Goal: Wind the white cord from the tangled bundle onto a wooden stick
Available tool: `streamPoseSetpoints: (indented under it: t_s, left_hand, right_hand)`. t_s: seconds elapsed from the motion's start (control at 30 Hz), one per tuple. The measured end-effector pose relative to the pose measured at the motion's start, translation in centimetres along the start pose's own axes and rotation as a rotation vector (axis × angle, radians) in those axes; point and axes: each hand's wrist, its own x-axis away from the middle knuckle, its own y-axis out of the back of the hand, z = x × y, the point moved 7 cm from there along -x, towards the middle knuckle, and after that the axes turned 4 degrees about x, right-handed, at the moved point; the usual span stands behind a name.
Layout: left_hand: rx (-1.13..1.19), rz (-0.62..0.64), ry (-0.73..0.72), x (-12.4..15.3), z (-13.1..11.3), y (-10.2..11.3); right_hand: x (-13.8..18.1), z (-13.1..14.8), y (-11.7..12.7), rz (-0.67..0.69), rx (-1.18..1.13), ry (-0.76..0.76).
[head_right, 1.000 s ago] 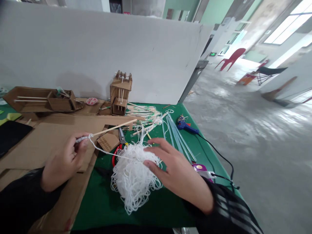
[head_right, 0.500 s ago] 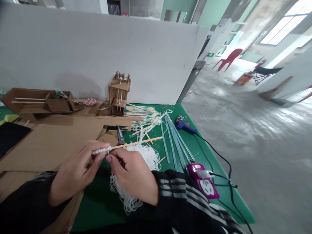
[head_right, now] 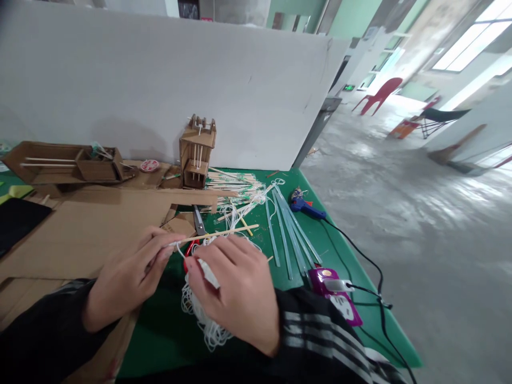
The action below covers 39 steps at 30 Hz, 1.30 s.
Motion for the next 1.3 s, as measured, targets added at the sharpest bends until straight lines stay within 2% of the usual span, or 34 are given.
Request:
streamPoseSetpoints:
  t_s: [0.07,0.13,0.23,0.37,0.53,0.6,0.8,0.93,1.13,1.2,1.3]
  left_hand:
    - [0.0,0.009,-0.012,0.0,-0.1,0.1]
    - [0.025,0.022,-0.01,0.0,-0.2,0.1]
    - [0.108,0.056,0.014,-0.1,-0.3,0.2]
    - [0.236,0.096,0.104,-0.1,0.4,0.0]
    - [0.338,-0.138,0.096,-0.7,1.0,1.2]
    - [0.466,-0.171,0.115,-0.9,1.3,1.1]
    - [1.12,-0.183,0.575,0.1,3.2,-1.6]
    - [1.345,-0.181,0.657,0.1,3.0,-2.4]
    - [1.475,-0.198,0.799,0.4,2.4,-3.0]
    - [1.517,-0.128,0.844,0.6,2.1,-3.7]
    - [1.556,0.053,0.901,1.2,1.7,-5.1]
  right_hand:
    - [-0.3,0.2,1.6,-0.109,0.196,0.088]
    - [-0.8,-0.4,1.2,0.002,0.293,0.129]
    - [-0.9,-1.6,-0.3,0.165,0.313,0.145]
    - [-0.5,-1.8,-1.0,0.148,0.312,0.176]
    - [0.0,-1.0,-0.4,0.031,0.317,0.2]
    - [0.1,-0.8,-0.2,-0.001,0.318,0.195]
    - [0.3,-1.0,-0.3,-0.043,0.314,0.169]
    - [0.5,-1.6,-0.6,-0.039,0.314,0.145]
    - [0.7,-2.2,-0.5,-0.081,0.304,0.126]
    - [0.8,-2.3,-0.5,-0.086,0.303,0.123]
    - [0.9,-2.3,-0.8,-0.074,0.314,0.13]
